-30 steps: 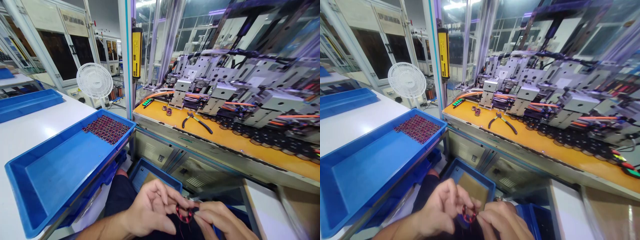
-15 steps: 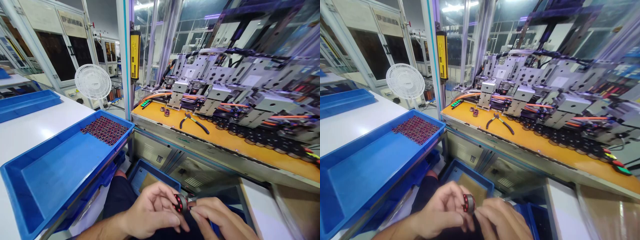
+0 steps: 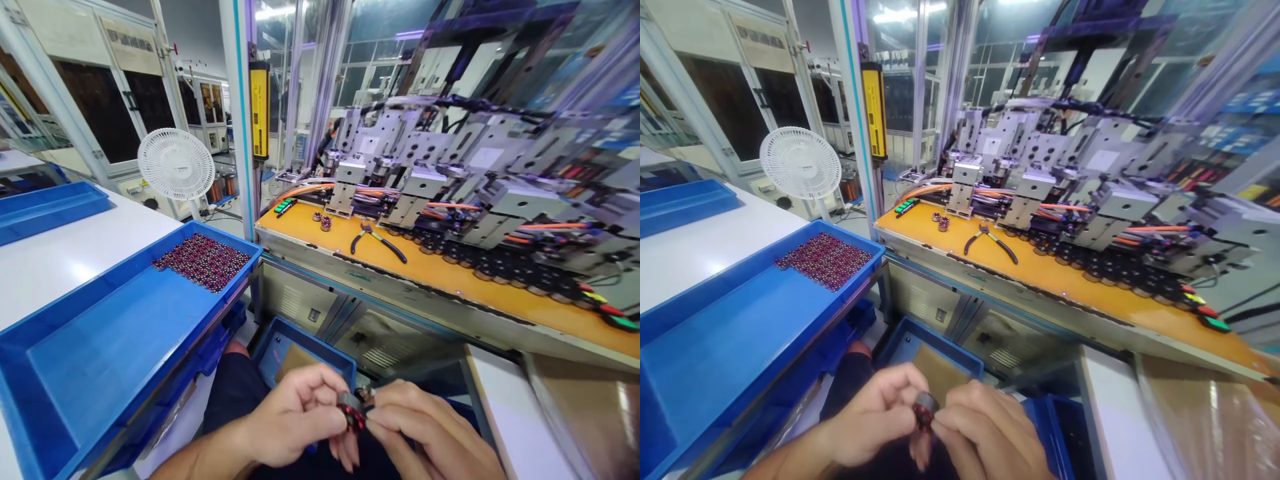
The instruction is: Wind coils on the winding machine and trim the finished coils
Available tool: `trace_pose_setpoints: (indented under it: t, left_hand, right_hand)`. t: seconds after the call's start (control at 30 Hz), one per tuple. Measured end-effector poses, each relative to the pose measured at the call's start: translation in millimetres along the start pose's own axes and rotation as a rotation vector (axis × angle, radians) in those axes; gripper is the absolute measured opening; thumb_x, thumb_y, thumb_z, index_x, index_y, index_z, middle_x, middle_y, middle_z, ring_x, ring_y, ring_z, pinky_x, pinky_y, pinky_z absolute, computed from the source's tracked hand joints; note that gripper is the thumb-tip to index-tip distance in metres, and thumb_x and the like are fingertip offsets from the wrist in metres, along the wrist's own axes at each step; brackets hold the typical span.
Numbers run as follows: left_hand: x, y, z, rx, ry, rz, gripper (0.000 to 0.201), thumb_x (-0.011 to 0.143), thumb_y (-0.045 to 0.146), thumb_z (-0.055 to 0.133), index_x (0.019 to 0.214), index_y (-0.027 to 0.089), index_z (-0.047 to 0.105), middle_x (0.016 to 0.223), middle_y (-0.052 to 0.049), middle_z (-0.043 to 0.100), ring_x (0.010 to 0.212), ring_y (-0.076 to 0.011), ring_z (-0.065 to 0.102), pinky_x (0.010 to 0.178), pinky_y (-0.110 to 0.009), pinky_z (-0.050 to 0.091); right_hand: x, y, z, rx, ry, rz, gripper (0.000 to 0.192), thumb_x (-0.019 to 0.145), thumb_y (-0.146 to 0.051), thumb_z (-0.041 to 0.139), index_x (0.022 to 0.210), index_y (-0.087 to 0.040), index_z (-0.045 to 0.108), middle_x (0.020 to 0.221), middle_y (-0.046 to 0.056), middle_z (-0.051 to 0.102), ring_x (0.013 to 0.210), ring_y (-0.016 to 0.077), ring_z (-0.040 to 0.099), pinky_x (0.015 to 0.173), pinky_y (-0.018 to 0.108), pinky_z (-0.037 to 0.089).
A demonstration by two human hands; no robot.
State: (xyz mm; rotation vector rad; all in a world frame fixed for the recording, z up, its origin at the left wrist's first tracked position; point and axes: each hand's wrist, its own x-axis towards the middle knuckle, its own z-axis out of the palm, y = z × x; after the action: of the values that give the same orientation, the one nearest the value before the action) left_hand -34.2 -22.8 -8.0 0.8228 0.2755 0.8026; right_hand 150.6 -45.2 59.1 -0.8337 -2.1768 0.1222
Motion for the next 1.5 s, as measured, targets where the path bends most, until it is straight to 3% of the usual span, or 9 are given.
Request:
trace_pose_setpoints:
  t: [0.27,0.53,0.7,0.87,1.07,1.23,1.3,1.37,1.5]
  left_hand:
    - [-4,15,17.0,0.184,0.163,0.339,0.021,0.078,0.012,0.077,0.082,0.018,0.058,0.104,-0.002,0.067,0.076,-0.0099,0.068,0.072,-0.023,0.054]
    - [-1,15,15.5,0.479,0.291,0.518,0.027,0.074,0.013,0.081,0.097,0.026,0.073,0.091,-0.002,0.071,0.082,-0.0141,0.069,0.073,-0.022,0.056]
    - [-3,17,13.8,0.539,0.29,0.495,0.027,0.074,0.011,0.08,0.093,0.029,0.077,0.108,-0.004,0.072,0.093,-0.0192,0.072,0.082,-0.03,0.059]
    - [-4,17,13.1,0.524,0.306,0.452,0.027,0.072,0.008,0.081,0.089,0.03,0.078,0.107,-0.003,0.076,0.094,-0.0186,0.073,0.077,-0.025,0.059]
    - [0,18,10.8,0.467,0.246,0.449,0.023,0.073,0.013,0.082,0.089,0.03,0.077,0.105,0.0,0.079,0.105,-0.0208,0.072,0.09,-0.03,0.057]
    - [2,16,9.5,0.438,0.186,0.456,0.023,0.075,0.016,0.081,0.092,0.031,0.077,0.107,0.0,0.08,0.111,-0.0213,0.07,0.094,-0.031,0.056]
    - [6,13,7.9,0.393,0.192,0.432,0.017,0.076,0.022,0.081,0.09,0.031,0.079,0.108,-0.001,0.08,0.11,-0.0223,0.071,0.095,-0.032,0.056]
    - [12,11,4.0,0.302,0.265,0.385,0.007,0.08,0.033,0.077,0.086,0.029,0.08,0.108,-0.005,0.079,0.109,-0.0247,0.071,0.094,-0.036,0.057]
    - [15,6,-8.1,0.471,0.649,0.371,0.015,0.087,0.034,0.069,0.09,0.025,0.08,0.101,-0.007,0.08,0.096,-0.0202,0.075,0.084,-0.027,0.06]
  right_hand:
    - [9,-9,14,0.116,0.262,0.217,0.017,0.088,-0.005,0.054,0.079,-0.019,0.06,0.065,-0.001,0.061,0.056,0.0104,0.059,0.053,0.02,0.047]
    - [5,-19,25,0.256,0.401,0.376,0.015,0.088,-0.009,0.057,0.077,-0.017,0.062,0.067,0.0,0.059,0.06,0.0107,0.057,0.056,0.021,0.047]
    - [7,-24,25,0.553,0.307,0.618,0.018,0.085,-0.018,0.058,0.067,-0.017,0.058,0.062,-0.001,0.055,0.058,0.0104,0.053,0.054,0.02,0.045]
    - [3,-22,21,0.891,0.14,0.81,0.021,0.084,-0.028,0.061,0.068,-0.016,0.055,0.062,-0.003,0.051,0.055,0.0082,0.046,0.052,0.019,0.039]
    - [-4,-16,25,1.183,0.107,0.912,0.037,0.078,-0.045,0.076,0.078,-0.016,0.053,0.067,-0.003,0.052,0.059,0.008,0.047,0.053,0.018,0.04]
    - [-8,-9,36,1.308,0.048,0.825,0.04,0.081,-0.048,0.074,0.096,-0.013,0.063,0.076,0.001,0.058,0.06,0.0069,0.051,0.056,0.019,0.046]
    - [-9,-8,40,1.254,0.091,0.759,0.034,0.084,-0.046,0.071,0.094,-0.015,0.062,0.076,0.001,0.059,0.06,0.008,0.054,0.055,0.019,0.047]
    - [-11,-6,44,0.974,0.229,0.621,0.022,0.087,-0.037,0.068,0.094,-0.017,0.061,0.076,0.001,0.061,0.061,0.0105,0.058,0.055,0.021,0.049]
    - [-18,12,46,-0.117,0.448,0.088,0.011,0.088,-0.016,0.06,0.1,-0.018,0.06,0.074,0.003,0.066,0.066,0.0159,0.065,0.06,0.027,0.056]
